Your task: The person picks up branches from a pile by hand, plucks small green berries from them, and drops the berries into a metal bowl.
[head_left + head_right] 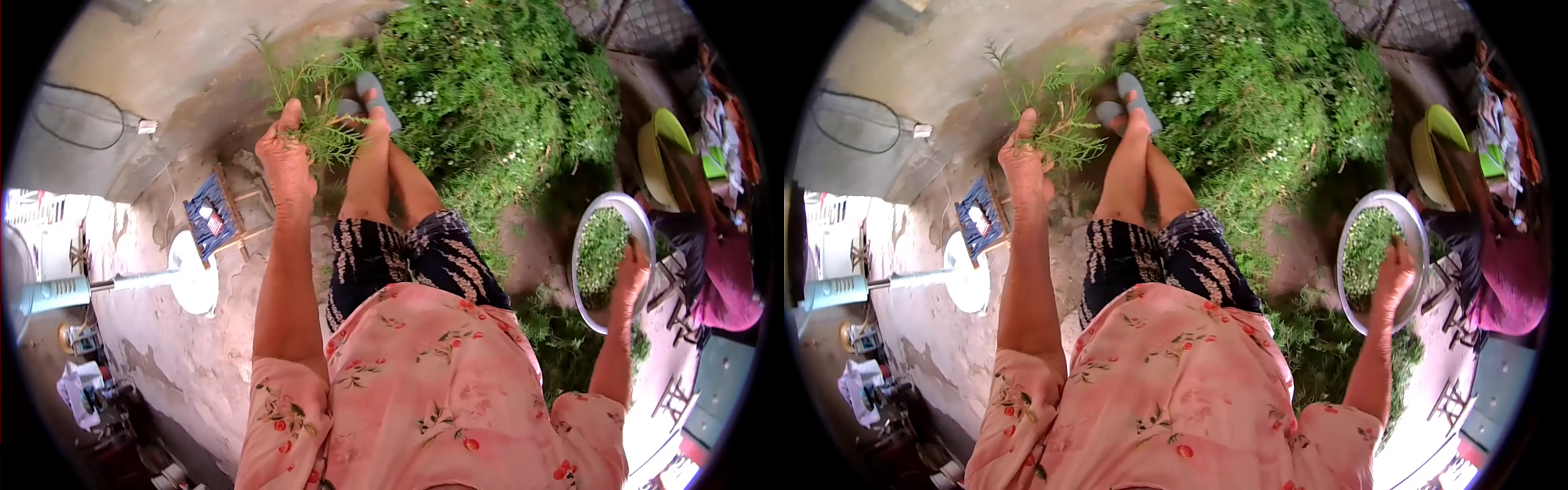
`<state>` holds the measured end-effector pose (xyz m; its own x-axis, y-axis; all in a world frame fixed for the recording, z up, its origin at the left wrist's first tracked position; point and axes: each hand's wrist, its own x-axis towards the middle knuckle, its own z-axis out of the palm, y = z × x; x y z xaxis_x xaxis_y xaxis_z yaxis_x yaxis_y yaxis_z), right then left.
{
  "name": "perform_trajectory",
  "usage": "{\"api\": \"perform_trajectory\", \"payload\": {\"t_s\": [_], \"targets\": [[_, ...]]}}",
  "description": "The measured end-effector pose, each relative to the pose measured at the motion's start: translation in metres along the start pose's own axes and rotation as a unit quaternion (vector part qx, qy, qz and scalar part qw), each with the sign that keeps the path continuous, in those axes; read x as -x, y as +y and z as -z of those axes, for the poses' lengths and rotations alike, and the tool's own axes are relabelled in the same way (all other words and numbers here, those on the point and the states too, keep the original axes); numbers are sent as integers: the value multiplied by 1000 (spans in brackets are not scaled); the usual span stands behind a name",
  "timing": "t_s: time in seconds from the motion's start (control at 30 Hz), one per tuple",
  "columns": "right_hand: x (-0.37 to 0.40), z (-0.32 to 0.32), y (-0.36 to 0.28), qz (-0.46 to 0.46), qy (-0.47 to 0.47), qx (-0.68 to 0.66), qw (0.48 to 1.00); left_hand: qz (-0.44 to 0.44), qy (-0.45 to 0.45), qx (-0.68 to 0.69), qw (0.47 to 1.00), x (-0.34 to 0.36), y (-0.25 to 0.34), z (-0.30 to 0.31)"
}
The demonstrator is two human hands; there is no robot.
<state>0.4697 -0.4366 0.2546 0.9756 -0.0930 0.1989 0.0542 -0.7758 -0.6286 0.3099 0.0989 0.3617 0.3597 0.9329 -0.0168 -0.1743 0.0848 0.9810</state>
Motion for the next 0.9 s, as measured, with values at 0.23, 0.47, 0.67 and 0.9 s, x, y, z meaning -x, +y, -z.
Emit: {"api": "perform_trajectory", "payload": {"t_s": [0.23,0.47,0.67,0.9], "targets": [[-63,59,168,107,32,500,859,151,-1,194,969,-2,20,16],[-28,-26,64,107,-97,174,974,157,-341,377,847,-8,-8,20],[99,-102,-211,-165,-510,-393,747,147,-417,420,793,23,-8,-5],[127,-136,-279,-267,-579,-618,459,138,-476,466,733,30,-28,-3]]}}
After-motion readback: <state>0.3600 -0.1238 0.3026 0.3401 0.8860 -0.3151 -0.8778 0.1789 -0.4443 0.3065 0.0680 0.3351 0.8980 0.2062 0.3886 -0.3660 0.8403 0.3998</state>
